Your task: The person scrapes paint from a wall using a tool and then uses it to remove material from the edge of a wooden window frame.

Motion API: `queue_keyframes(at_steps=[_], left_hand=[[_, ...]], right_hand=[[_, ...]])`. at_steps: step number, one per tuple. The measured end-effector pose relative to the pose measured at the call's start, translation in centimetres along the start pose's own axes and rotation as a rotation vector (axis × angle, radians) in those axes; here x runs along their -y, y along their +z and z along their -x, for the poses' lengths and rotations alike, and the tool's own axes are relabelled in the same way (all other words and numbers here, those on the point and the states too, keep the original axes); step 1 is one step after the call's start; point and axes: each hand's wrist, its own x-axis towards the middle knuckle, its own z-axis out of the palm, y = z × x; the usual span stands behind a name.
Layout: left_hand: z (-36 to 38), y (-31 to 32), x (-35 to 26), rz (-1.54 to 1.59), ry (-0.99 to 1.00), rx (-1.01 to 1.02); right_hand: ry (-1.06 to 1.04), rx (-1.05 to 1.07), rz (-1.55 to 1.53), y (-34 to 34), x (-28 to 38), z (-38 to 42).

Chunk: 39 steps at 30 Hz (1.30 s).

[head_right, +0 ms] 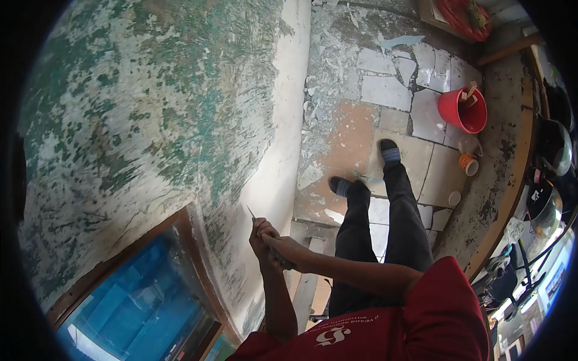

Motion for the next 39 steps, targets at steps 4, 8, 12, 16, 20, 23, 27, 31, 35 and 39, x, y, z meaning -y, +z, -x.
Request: queue_keyframes(at_steps=[4,8,12,16,20,23,27,31,35,39], left_hand=[[3.2,1.1,-1.0,-0.087,-0.092,-0.003],[4.2,3.2,-0.2,-0.368,0.156,-0.188],[4.4,3.3,-2.1,-0.03,-0.039,-0.014],[2.3,3.7,-2.8,0.043,-0.109,0.036],[-0.7,2.3,-3.2,0.053,-0.186,0.136],[-1.7,0.8,-2.8,0.017,-0.13,0.173],[-0.9,1.9,-2.4,0.117,-0.141,0.191],[-2.5,0.3,-5.6,-0.103,-0.13,0.125],[-5.2,1.3,-3.9,0.071,-0.227,0.151],[-4.4,0.8,-3.2,0.141,-0.217,0.2]], right_hand=[[0.056,0.0,-0.27,3.4,-1.1,2.1],[0.071,0.049,-0.399,4.9,-1.9,2.4],[0.015,0.136,-0.4,5.3,-2.3,1.2],[-0.016,-0.011,-0.27,6.2,-0.9,1.1],[-0.049,-0.096,-0.066,4.6,0.4,-0.7],[-0.084,-0.141,0.072,3.0,0.6,-0.6],[-0.154,-0.171,0.046,3.9,0.0,-0.5],[-0.128,-0.217,0.007,4.7,0.3,-2.5],[-0.124,-0.223,-0.159,3.1,2.5,-5.0],[-0.077,-0.173,0.089,2.7,3.2,-0.8]])
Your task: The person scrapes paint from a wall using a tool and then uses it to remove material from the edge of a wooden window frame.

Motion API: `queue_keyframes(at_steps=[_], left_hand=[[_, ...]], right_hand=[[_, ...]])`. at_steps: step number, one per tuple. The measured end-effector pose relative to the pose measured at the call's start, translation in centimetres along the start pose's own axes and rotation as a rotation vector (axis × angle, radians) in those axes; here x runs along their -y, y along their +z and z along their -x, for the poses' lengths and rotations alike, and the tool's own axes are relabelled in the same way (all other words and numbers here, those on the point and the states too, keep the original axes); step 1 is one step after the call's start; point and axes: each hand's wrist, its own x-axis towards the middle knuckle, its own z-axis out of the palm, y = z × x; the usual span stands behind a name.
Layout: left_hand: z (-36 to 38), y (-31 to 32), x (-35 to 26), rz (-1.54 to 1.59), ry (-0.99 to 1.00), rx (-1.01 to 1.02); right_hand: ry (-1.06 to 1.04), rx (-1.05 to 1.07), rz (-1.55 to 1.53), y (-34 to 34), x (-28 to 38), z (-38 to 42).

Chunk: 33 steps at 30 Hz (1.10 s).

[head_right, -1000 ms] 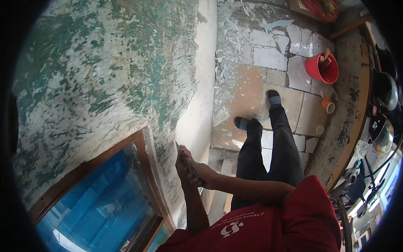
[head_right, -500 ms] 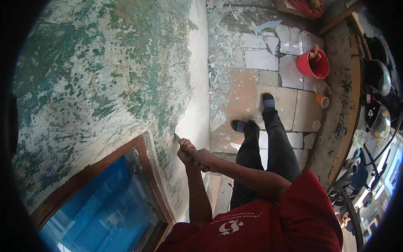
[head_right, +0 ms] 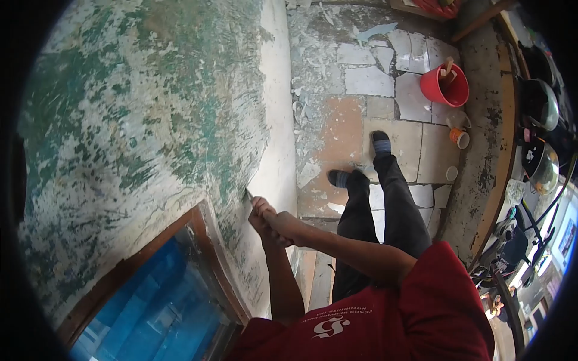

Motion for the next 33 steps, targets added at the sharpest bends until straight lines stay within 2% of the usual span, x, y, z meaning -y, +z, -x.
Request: queue_keyframes(at_steps=[1,8,9,13,16,17,20,21,24,28,29,33], left_hand=[[0.5,0.9,0.9,0.003,0.073,-0.052],[-2.9,-0.1,-1.3,0.079,-0.057,-0.113],[-3.7,-1.1,-1.3,0.039,-0.034,-0.078],[-1.7,-0.5,0.0,-0.063,0.022,-0.046],[-1.0,1.2,0.8,-0.025,0.09,-0.128],[-1.5,1.5,0.9,-0.011,0.056,-0.102],[-2.7,0.1,-0.1,-0.121,0.091,-0.134],[-2.7,-0.5,-0.2,-0.046,0.022,-0.072],[-1.4,0.8,1.4,-0.071,0.1,-0.053],[-3.0,0.3,-0.2,0.028,0.043,-0.083],[-3.4,0.2,0.1,0.029,0.05,-0.093],[-2.8,0.0,1.1,0.002,0.044,-0.036]], right_hand=[[0.009,0.038,-0.038,0.0,-0.4,-0.4],[-0.007,-0.063,-0.052,-0.7,1.1,-3.9],[-0.018,-0.058,-0.107,-1.2,1.5,-4.0],[-0.007,-0.048,0.084,-1.4,1.1,-1.2],[-0.004,-0.008,0.079,-0.6,1.2,-1.3],[-0.016,-0.012,0.056,-0.7,1.1,-2.1],[-0.003,-0.033,-0.027,-1.4,1.7,-3.0],[-0.002,-0.058,-0.017,-1.7,1.6,-2.7],[0.007,0.005,0.108,-1.4,1.7,-0.8],[0.005,-0.063,0.085,-1.1,2.9,-1.6],[-0.045,-0.045,-0.004,-1.2,2.9,-2.5],[-0.045,-0.017,0.105,-2.3,2.3,-1.4]])
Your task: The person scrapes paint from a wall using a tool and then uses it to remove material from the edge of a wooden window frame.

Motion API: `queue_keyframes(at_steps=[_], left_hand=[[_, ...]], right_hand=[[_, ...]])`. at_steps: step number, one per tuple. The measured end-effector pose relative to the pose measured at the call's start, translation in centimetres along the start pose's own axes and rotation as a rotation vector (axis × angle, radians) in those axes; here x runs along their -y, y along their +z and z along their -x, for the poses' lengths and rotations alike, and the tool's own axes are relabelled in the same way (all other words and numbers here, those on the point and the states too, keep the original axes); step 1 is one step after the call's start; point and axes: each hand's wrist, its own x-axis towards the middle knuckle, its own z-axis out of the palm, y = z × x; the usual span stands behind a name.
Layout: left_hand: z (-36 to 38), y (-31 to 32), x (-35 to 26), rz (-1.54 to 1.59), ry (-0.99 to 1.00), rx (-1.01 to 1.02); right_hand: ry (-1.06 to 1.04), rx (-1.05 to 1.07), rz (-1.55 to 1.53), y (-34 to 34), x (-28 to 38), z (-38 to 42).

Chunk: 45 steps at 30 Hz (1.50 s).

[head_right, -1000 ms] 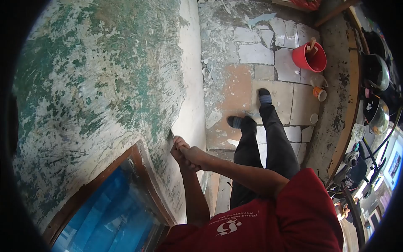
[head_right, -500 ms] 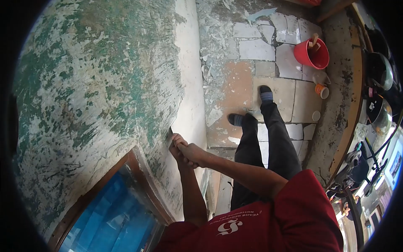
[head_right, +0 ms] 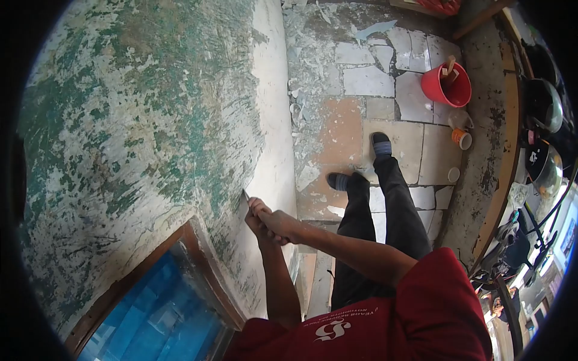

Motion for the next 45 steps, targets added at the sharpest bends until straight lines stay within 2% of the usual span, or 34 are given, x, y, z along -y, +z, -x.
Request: queue_keyframes(at_steps=[3,4,5,7,10,13,15,17,18,22,23,25,26,28,30,33,41,45], left_hand=[[-0.5,-0.5,-1.6,0.082,-0.011,-0.007],[-1.2,-0.5,-1.3,-0.031,0.006,0.052],[-2.2,-1.7,-2.6,0.114,-0.067,0.035],[-2.7,-1.9,-2.4,0.076,-0.027,-0.08],[-1.1,-2.9,-2.3,-0.085,-0.002,0.112],[-2.2,-2.9,-2.5,0.105,-0.012,0.04],[-3.5,-2.8,-2.5,0.069,0.019,-0.027],[-4.0,-3.6,-2.8,0.04,0.019,-0.057],[-3.6,-4.2,-3.1,0.057,-0.038,0.003],[-3.2,-3.3,-3.5,0.079,-0.015,-0.04],[-3.8,-4.2,-4.3,0.063,-0.016,-0.037],[-5.8,-4.7,-4.6,0.03,-0.04,-0.017],[-5.9,-4.6,-4.2,0.047,-0.022,-0.085],[-4.7,-4.0,-2.1,0.01,0.037,-0.047],[-3.6,-4.3,-1.8,-0.022,0.09,-0.03],[-3.2,-2.6,-1.0,-0.004,0.181,-0.2],[-4.6,-4.9,-2.6,0.209,0.073,-0.055],[-5.2,-5.2,-2.1,0.309,0.147,-0.029]], right_hand=[[0.065,-0.016,0.04,0.3,1.0,-0.6],[0.087,-0.093,0.005,0.4,0.8,-2.6],[0.1,-0.035,-0.128,-0.4,-0.5,-5.5],[0.079,-0.045,-0.117,-1.2,-0.7,-5.7],[0.075,-0.012,0.073,-1.3,0.1,-2.0],[0.051,0.004,0.02,-1.5,0.2,-3.8],[0.076,-0.034,-0.006,-2.3,-0.5,-6.4],[0.051,-0.036,-0.015,-2.7,-0.3,-5.5],[0.049,-0.036,0.047,-2.8,-0.7,-5.2],[0.086,-0.06,0.048,-1.5,1.0,-4.1],[0.022,-0.024,-0.046,-1.7,0.9,-5.1],[0.051,-0.051,-0.192,-2.4,1.1,-7.2],[0.066,-0.055,-0.114,-2.8,1.2,-6.9],[0.107,-0.07,0.032,-3.7,1.1,-5.3],[0.096,-0.017,0.049,-3.9,0.9,-4.5],[0.104,0.014,0.044,-3.6,0.3,-4.7],[0.139,0.027,0.173,-4.3,1.4,-6.4],[0.123,0.023,0.175,-4.7,2.1,-7.2]])
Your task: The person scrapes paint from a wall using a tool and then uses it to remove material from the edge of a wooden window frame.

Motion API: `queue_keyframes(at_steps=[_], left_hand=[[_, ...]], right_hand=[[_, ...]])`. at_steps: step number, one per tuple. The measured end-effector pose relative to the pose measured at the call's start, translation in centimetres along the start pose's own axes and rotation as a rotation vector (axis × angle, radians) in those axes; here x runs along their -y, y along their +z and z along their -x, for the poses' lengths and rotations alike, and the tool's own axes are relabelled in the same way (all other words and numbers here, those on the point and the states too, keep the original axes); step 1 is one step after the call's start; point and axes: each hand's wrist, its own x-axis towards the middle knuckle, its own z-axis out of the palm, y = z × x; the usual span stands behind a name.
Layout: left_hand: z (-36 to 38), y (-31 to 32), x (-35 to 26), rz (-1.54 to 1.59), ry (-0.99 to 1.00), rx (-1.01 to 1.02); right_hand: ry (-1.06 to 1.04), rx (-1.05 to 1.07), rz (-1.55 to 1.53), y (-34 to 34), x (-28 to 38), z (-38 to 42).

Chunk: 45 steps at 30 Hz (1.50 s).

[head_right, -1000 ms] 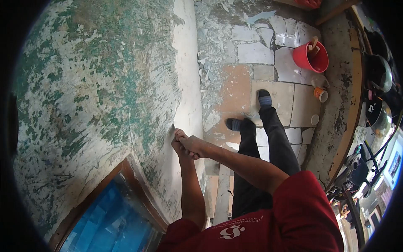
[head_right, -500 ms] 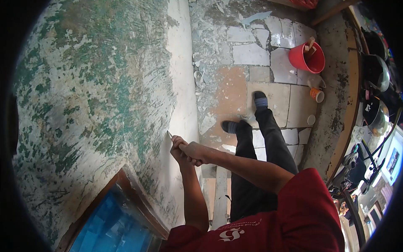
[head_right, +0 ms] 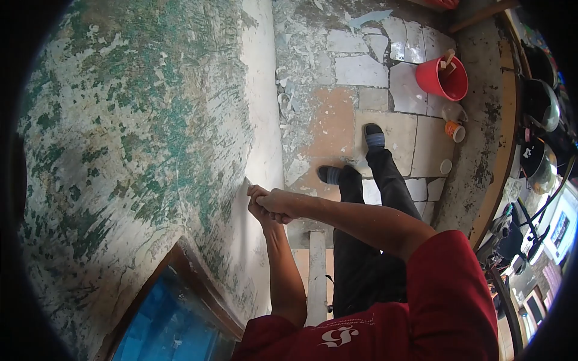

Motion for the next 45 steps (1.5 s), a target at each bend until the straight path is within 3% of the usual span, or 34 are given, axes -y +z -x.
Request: queue_keyframes(at_steps=[6,9,12,17,24,26,36,38,41,45], left_hand=[[-1.8,-2.2,-2.8,-0.308,0.02,0.016],[-2.7,-3.2,-4.4,-0.32,-0.045,-0.002],[-1.7,-1.7,-1.4,-0.128,-0.031,-0.052],[0.9,-1.0,-0.6,-0.163,-0.007,-0.031],[0.5,-1.7,-0.1,-0.127,0.076,-0.04],[0.5,-1.6,-0.1,-0.133,0.073,-0.03],[0.5,-1.5,0.1,-0.063,-0.131,-0.048],[0.2,-1.6,0.4,-0.057,-0.104,-0.041],[-0.4,-2.2,-0.3,-0.108,-0.066,-0.029],[-1.4,-2.7,-1.7,-0.132,-0.049,-0.015]], right_hand=[[-0.007,-0.066,-0.097,0.2,0.5,-0.4],[-0.019,-0.083,-0.114,-0.1,0.0,0.2],[-0.031,-0.091,-0.102,0.0,-0.5,1.7],[-0.07,-0.054,-0.132,0.8,-1.5,2.3],[-0.22,-0.183,0.047,0.6,-2.6,1.4],[-0.148,-0.204,0.069,0.8,-2.8,0.7],[-0.275,-0.309,-0.038,2.1,-1.9,3.0],[-0.25,-0.299,-0.02,1.8,-1.8,3.0],[-0.391,-0.312,-0.039,1.9,-1.5,3.0],[-0.362,-0.289,-0.053,0.9,-2.3,0.9]])
